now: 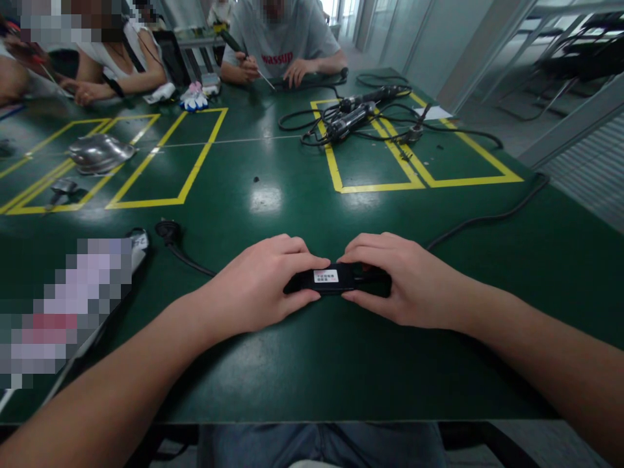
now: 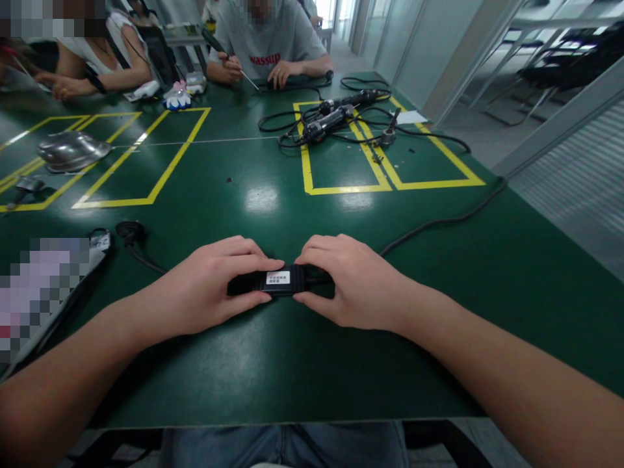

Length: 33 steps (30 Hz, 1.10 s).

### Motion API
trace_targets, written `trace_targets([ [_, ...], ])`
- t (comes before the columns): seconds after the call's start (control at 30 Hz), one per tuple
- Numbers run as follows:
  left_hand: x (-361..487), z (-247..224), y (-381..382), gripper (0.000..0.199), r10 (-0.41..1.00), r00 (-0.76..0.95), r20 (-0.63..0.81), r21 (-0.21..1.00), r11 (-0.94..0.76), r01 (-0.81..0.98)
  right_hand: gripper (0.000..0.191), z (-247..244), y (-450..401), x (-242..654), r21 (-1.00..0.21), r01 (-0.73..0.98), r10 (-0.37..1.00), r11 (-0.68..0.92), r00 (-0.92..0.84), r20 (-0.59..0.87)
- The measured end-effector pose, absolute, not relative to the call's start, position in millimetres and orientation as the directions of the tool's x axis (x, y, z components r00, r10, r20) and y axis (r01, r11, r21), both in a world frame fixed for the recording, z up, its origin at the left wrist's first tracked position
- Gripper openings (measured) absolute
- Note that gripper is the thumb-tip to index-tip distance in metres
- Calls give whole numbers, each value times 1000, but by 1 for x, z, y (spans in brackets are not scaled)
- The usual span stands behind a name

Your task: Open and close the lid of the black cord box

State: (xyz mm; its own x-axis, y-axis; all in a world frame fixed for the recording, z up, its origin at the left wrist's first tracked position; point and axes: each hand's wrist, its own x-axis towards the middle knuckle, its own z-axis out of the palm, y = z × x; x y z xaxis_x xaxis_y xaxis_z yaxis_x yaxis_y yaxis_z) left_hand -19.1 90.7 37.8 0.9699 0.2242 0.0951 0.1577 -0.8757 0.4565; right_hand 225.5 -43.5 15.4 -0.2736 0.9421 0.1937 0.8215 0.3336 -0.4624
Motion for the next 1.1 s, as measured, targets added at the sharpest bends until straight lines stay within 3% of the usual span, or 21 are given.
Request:
trace_targets([
  [0.3,-18,40,86,33,186,978,97,251,-955,157,21,13,-43,225,-443,827,937,346,-281,208],
  [0.73,-18,38,87,33,192,977,90,288,-944,159,19,12,-39,230,-539,770,939,343,-294,177],
  [1.0,-21,32,90,31,108,975,192,226,-972,64,23,7,-38,231,-510,769,923,385,-315,222],
  [1.1,-21,28,94,31,68,952,298,243,-970,-6,39,5,-39,231,-503,769,919,394,-312,242],
])
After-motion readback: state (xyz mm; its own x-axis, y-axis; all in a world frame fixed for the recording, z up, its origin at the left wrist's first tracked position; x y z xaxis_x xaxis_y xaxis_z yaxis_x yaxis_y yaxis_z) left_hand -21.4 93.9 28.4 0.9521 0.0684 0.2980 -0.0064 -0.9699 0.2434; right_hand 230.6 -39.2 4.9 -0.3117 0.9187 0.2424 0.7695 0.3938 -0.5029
